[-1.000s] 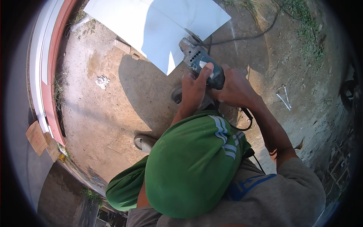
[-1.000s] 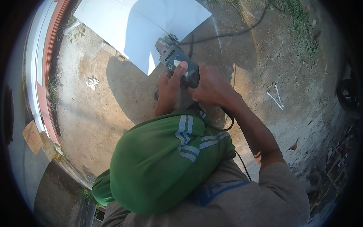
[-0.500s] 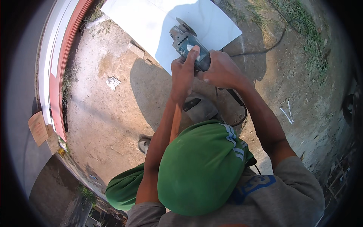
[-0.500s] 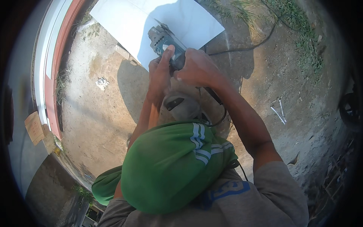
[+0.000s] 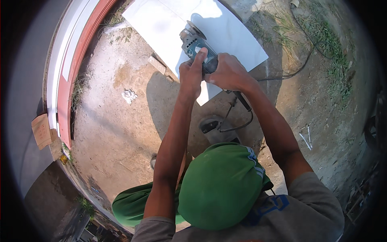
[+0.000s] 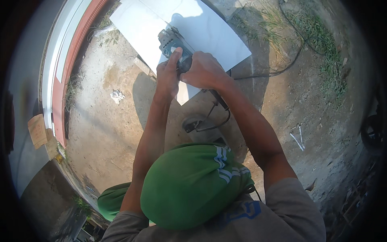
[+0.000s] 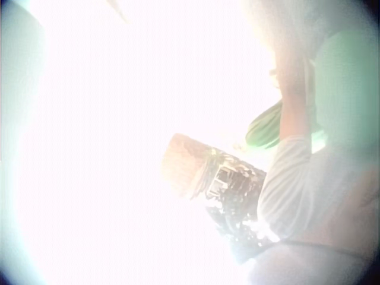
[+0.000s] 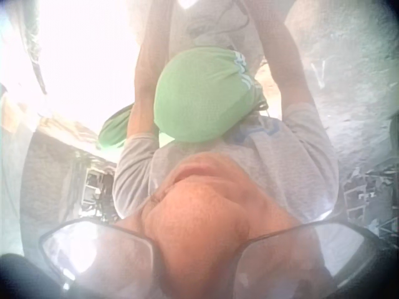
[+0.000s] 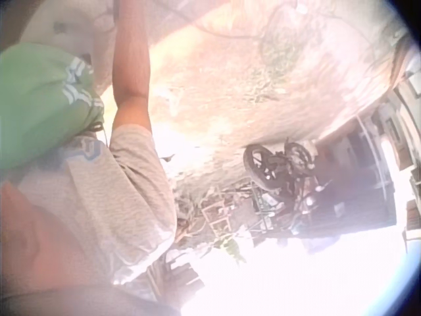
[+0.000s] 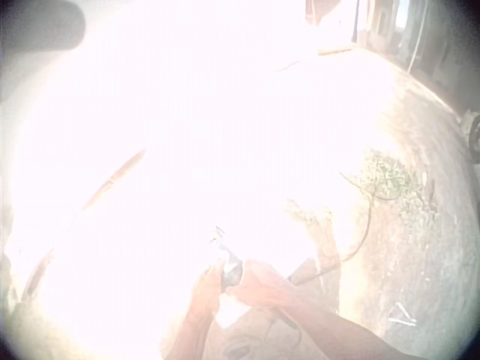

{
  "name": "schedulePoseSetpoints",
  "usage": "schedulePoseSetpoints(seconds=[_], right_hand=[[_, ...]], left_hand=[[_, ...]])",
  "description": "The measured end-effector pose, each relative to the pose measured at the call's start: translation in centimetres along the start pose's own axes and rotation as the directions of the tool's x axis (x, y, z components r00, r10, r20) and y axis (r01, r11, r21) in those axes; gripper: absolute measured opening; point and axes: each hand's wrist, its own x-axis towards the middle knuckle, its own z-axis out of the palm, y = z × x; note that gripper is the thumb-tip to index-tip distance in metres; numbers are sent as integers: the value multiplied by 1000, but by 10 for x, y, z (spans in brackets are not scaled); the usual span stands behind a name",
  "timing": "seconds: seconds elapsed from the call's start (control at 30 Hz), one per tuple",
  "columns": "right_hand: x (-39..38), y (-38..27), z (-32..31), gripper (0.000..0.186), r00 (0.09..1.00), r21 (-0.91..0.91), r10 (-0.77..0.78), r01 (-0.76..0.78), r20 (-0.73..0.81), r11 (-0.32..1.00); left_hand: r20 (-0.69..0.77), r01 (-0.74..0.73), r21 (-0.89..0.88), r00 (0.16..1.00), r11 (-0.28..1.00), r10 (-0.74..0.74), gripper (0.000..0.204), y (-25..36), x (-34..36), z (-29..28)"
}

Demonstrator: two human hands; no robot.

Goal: The person aligns two ceramic tile pieces on the ground, marks a line on one piece using a pencil, and cuts the tile along the mark using an angle grinder.

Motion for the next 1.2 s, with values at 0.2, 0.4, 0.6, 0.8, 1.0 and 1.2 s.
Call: schedulePoseSetpoints(seconds=[0.2,0.4,0.6,0.8,1.0,1.2], right_hand=[[31,-15,-2,37,998,43,-21,18,55,999],[62,-25,-2,39,996,56,-26,22,80,998],[84,-39,-1,41,994,72,-30,23,101,997],[103,-48,-5,43,995,47,-68,65,77,997],[133,-55,-1,43,995,73,-77,72,69,995],[165,-62,7,42,990,93,-138,139,-16,986]], left_hand=[[8,-14,-77,1000,997,15,43,18,25,-10],[-7,-34,-30,999,999,34,43,37,47,-14],[-10,-65,4,998,998,65,48,54,63,-23],[-71,-82,63,994,995,87,52,65,82,-26],[-37,-142,55,989,988,144,58,73,107,-39],[-107,-121,131,985,984,136,70,87,137,-50]])
